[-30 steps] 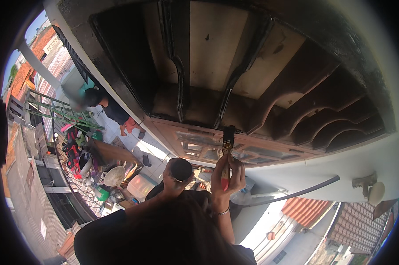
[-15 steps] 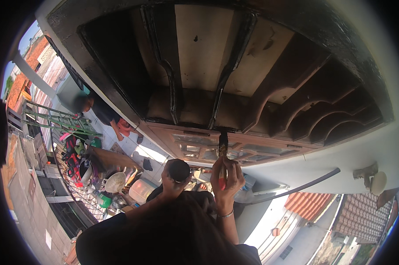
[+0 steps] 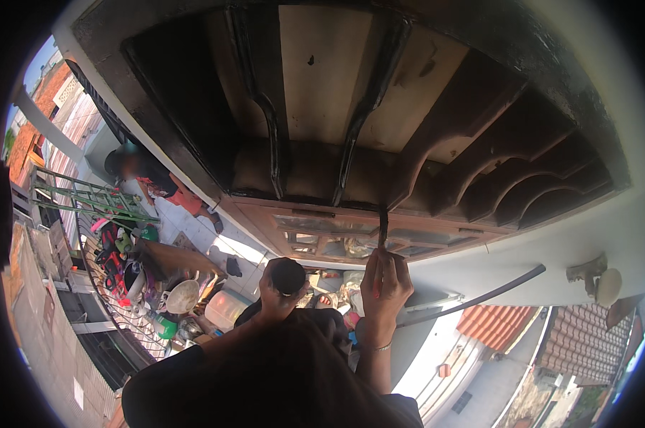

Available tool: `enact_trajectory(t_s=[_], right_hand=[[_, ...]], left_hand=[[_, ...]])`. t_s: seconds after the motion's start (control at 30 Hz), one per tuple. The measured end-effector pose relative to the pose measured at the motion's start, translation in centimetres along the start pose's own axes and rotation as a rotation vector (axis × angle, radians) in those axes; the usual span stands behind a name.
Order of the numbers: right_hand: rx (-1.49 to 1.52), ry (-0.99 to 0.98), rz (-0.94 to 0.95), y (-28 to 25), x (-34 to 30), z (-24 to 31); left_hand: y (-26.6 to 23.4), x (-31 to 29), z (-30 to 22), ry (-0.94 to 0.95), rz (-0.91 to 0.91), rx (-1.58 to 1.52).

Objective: The person paints a wooden window frame black using a paintbrush and a small paint can. They repeatedly dip the brush into the can and apply paint to the frame's edges and panels while standing on a balcony.

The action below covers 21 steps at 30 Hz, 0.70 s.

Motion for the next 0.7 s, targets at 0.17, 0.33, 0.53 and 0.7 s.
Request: enact_trajectory(t_s=[0.17,0.33,0.53,0.7], right_hand=[[0.051,-0.074,-0.072,-0.8,0.9,1.3],[0.041,-0.03,-0.017,-0.9,0.8,0.6],[0.044,-0.064,0.016,-0.3,1.3,0.1],[0.016,-0.124,-0.067,-0.7,1.2,1.1]], left_hand=[[-0.1,0.0,0.5,-0.033,0.0,-0.026],[-0.1,-0.1,0.3,-0.024,-0.053,-0.044],[-0.2,-0.4,0.3,-0.05,-0.041,-0.042],[0.0,-0.7,0.4,-0.061,-0.039,-0.037]])
Point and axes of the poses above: each hand's wrist, its own x-axis towards the middle knuckle, its own y-axis out of the palm, z = x × y, the point moved 2 cm from there along x, towards the middle knuckle, and after that the axes turned 13 degrees about z, right-handed, at the moved point
